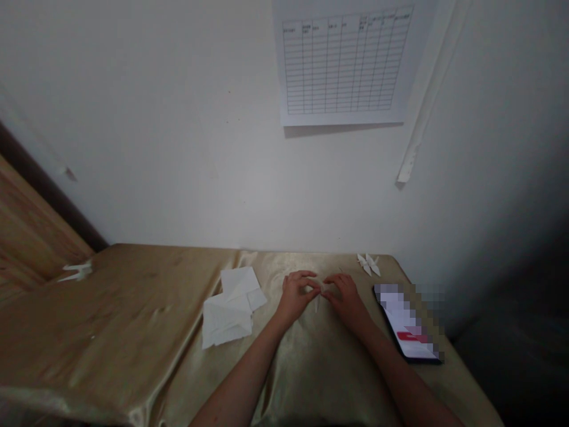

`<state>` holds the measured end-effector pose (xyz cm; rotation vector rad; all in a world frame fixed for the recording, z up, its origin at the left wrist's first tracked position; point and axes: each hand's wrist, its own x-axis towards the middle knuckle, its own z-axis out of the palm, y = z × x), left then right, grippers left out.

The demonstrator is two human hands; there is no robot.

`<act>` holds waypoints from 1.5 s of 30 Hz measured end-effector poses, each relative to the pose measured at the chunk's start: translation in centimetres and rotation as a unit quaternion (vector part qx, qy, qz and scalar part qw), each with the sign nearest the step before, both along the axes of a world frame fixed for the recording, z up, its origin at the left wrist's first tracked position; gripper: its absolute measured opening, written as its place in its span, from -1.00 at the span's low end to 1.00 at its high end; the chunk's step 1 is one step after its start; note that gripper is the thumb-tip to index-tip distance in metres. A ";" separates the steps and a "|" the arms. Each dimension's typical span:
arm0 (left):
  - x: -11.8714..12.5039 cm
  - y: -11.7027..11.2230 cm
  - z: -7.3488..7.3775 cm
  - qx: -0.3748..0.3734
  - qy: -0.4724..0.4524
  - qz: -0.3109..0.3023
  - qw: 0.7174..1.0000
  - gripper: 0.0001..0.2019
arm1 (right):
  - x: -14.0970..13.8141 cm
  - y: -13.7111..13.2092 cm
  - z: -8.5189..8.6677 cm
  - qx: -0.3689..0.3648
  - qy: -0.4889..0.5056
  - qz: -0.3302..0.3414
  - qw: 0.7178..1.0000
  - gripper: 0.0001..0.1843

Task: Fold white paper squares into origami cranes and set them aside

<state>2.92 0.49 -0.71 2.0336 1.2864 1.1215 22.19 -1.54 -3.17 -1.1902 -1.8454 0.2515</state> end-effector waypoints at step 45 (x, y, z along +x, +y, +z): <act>0.6 -0.8 -0.2 0.058 0.033 0.044 0.997 -0.96 | -0.8 0.0 -0.1 0.022 0.000 -0.014 1.000 -0.89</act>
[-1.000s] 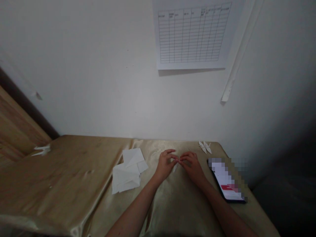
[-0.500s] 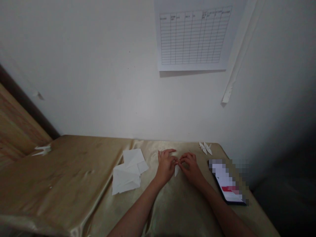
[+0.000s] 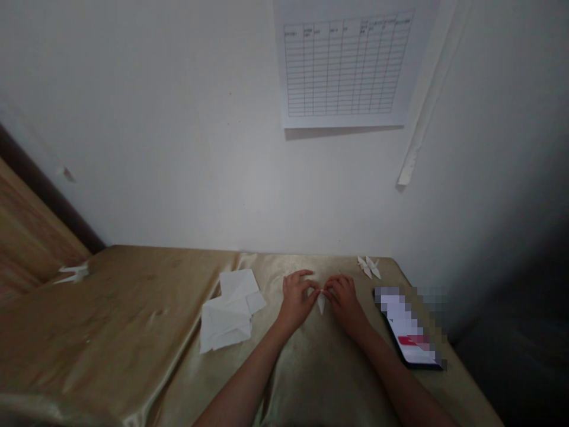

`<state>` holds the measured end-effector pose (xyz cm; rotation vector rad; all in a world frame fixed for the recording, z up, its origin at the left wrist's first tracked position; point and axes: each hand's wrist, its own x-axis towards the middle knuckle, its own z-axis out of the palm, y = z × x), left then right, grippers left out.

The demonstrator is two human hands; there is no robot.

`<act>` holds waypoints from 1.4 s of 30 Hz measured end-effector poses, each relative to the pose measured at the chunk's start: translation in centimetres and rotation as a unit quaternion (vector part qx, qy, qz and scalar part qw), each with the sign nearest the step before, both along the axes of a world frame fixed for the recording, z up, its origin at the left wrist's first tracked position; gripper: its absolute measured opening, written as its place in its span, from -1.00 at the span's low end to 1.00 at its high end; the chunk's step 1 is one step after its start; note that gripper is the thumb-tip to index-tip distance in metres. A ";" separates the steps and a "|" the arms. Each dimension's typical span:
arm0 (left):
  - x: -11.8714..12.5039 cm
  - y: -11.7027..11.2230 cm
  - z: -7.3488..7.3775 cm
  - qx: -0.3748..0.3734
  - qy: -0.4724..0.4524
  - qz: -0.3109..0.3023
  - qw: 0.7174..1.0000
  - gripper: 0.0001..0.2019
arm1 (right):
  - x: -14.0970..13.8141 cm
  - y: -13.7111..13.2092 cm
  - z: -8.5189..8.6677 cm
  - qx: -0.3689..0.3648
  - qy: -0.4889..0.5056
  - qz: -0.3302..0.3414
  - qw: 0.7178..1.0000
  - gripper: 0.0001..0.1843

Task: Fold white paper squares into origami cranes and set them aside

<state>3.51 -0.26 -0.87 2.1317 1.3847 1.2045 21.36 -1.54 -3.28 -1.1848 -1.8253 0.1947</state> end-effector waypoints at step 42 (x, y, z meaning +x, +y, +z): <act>-0.7 0.8 0.1 -0.021 -0.077 0.057 0.995 -0.96 | 1.0 0.2 -1.0 -0.057 -0.012 -0.079 0.995 -0.73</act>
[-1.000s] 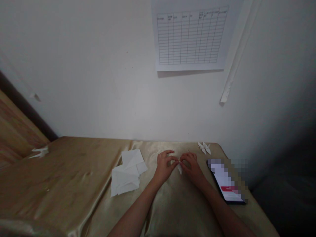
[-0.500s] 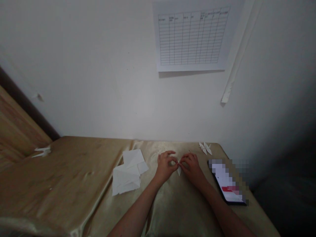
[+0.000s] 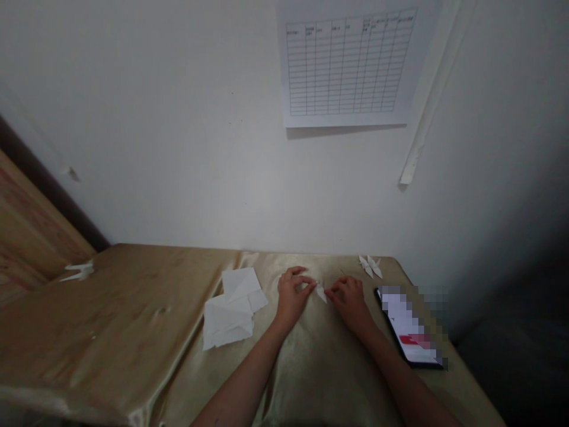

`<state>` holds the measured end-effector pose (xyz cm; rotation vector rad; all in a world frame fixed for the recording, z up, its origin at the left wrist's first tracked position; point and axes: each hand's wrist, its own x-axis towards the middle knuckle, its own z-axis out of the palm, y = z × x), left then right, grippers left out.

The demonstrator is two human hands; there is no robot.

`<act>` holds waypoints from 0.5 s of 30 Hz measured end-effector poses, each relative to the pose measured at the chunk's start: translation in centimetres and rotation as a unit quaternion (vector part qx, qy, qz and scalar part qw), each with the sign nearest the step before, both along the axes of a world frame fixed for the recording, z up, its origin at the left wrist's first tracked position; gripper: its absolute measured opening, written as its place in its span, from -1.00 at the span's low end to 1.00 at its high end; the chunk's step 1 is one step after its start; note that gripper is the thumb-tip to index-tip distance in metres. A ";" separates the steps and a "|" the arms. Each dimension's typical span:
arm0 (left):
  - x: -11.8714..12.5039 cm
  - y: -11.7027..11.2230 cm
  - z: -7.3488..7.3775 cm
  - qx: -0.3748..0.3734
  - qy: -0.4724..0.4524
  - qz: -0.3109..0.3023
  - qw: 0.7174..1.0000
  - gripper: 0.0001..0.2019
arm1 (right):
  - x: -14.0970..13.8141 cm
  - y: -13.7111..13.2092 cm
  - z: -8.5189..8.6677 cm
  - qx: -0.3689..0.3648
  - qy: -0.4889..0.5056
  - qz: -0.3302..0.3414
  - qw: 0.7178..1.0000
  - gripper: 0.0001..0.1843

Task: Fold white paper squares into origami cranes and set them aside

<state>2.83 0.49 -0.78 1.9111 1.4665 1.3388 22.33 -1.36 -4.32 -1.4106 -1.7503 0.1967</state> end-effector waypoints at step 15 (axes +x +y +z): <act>0.5 -0.3 -0.2 -0.010 0.078 -0.023 0.997 -0.94 | -0.1 0.1 0.4 -0.015 0.057 -0.017 0.998 -0.69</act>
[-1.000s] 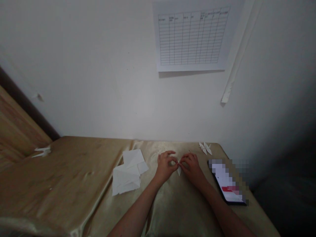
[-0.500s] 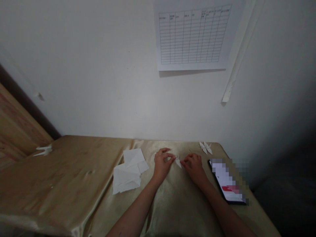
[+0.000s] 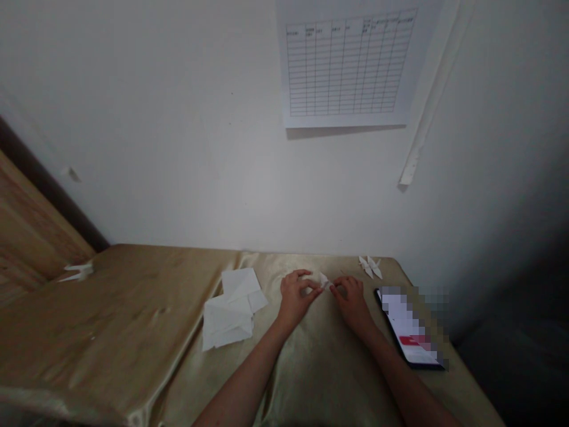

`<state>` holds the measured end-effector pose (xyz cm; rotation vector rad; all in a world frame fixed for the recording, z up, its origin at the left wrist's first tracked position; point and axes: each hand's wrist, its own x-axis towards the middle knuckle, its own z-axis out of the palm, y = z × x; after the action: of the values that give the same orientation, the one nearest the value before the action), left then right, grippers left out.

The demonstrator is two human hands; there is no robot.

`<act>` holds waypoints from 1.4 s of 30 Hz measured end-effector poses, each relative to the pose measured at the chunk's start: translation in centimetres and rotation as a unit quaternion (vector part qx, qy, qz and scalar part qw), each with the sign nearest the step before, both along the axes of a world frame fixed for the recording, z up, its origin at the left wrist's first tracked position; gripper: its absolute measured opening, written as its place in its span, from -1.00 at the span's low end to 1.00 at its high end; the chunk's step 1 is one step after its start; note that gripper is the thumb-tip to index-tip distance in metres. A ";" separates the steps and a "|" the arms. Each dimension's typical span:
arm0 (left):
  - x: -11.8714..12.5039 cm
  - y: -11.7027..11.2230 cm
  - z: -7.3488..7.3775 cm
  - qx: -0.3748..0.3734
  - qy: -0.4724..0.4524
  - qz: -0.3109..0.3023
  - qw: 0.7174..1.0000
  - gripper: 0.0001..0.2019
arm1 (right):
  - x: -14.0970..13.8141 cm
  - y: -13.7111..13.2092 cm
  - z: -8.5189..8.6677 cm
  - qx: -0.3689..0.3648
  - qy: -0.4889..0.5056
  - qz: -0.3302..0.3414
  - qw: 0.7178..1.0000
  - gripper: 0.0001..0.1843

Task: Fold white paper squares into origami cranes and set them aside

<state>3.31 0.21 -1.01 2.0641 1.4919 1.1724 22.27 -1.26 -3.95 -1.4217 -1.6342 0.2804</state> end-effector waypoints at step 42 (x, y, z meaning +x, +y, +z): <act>-0.5 -0.6 1.5 -0.135 0.076 -0.022 0.988 -0.93 | 0.2 -0.2 -0.1 -0.067 -0.018 0.079 0.994 -0.86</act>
<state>2.84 -0.39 0.54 2.0235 1.5663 0.7627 22.46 -1.41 -4.03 -1.4046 -1.7893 0.4663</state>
